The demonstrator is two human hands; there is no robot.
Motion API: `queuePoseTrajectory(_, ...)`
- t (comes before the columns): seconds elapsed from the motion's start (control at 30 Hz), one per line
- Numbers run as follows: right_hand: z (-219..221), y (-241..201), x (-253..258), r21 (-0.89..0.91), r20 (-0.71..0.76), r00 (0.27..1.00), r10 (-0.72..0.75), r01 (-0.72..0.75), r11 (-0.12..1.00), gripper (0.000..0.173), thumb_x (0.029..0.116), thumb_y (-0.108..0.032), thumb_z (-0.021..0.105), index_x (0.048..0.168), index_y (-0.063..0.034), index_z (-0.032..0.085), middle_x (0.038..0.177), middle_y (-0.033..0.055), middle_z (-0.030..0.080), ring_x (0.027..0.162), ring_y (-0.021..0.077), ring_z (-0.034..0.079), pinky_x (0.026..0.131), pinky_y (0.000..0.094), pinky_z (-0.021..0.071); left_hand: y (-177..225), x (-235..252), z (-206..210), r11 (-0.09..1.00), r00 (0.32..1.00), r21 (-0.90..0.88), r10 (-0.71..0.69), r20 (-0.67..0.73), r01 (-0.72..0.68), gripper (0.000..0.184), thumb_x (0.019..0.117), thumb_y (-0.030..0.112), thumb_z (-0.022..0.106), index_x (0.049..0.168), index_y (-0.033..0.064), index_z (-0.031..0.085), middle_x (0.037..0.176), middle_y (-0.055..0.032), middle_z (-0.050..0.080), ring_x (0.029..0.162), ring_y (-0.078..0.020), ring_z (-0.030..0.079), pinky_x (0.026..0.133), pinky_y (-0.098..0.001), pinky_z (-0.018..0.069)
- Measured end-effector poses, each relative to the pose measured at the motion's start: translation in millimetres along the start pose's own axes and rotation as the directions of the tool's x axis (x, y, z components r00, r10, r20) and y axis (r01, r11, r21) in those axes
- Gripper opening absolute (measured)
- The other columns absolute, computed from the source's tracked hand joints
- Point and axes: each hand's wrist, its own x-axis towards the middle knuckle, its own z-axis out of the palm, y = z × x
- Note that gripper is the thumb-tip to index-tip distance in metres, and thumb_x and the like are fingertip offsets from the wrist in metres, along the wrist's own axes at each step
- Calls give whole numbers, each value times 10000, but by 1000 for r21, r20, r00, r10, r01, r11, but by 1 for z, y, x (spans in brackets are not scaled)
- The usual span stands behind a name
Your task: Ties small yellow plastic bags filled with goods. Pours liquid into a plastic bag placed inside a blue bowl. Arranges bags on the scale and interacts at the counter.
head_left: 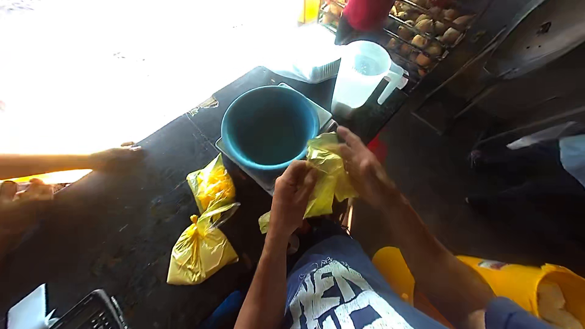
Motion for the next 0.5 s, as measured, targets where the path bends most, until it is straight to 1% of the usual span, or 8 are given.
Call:
queuePoseTrajectory(0.03,-8,6,4,51,46,998,30,-33,998,1036,849,-733,641,1595,-126,255,1307,23,655,1111,133,666,933,374,585,-2,10,7,1000,999,8,-4,-42,4,74,1019,69,561,1013,45,630,792,46,645,687,4,608,642,-173,535)
queuePoseTrajectory(0.07,-15,9,11,129,93,992,91,-102,986,951,870,-569,732,1574,-95,303,1273,47,669,1098,136,677,943,357,588,-3,18,14,1000,997,10,-21,-80,22,75,1024,76,554,1018,48,624,785,51,644,678,9,605,631,-168,531)
queuePoseTrajectory(0.13,-30,14,32,292,162,964,212,-252,923,646,933,-213,699,1493,-42,424,1186,128,694,1030,182,703,920,370,598,-2,32,28,998,987,23,-50,-150,54,71,1030,108,558,1038,66,615,782,68,650,670,14,609,611,-164,532)
queuePoseTrajectory(0.17,-41,17,43,343,178,958,226,-276,898,547,950,-140,649,1458,-47,470,1136,134,700,986,184,707,899,375,600,0,38,32,998,983,41,-42,-177,50,73,1034,138,565,1048,87,614,789,90,653,672,27,608,607,-158,531)
queuePoseTrajectory(0.27,-85,22,73,415,152,980,125,-178,892,489,948,-114,635,1422,-159,522,973,19,698,840,95,685,804,308,604,6,48,32,995,975,98,19,-219,3,99,1045,265,582,1099,197,629,873,145,650,747,54,610,669,-131,531)
queuePoseTrajectory(0.37,-120,18,99,419,219,974,-58,-41,907,476,964,-152,658,1415,-243,537,986,-33,678,850,57,668,791,265,598,15,46,27,997,988,76,4,-157,8,182,1043,301,586,1218,271,625,1045,167,669,872,75,635,754,-103,541)
queuePoseTrajectory(0.43,-129,15,118,408,307,938,-159,21,913,429,984,-166,648,1392,-259,555,1037,-54,685,895,38,673,809,247,601,15,44,27,997,997,-64,-55,-52,52,379,1011,398,621,1359,269,548,1183,143,693,978,40,671,823,-148,570)
queuePoseTrajectory(0.5,-130,12,134,404,368,902,-226,64,912,392,998,-196,646,1377,-257,567,1076,-76,684,921,13,668,814,223,597,9,42,28,974,992,-197,-101,75,115,628,923,470,720,1473,279,481,1316,132,658,1146,0,640,966,-215,554)
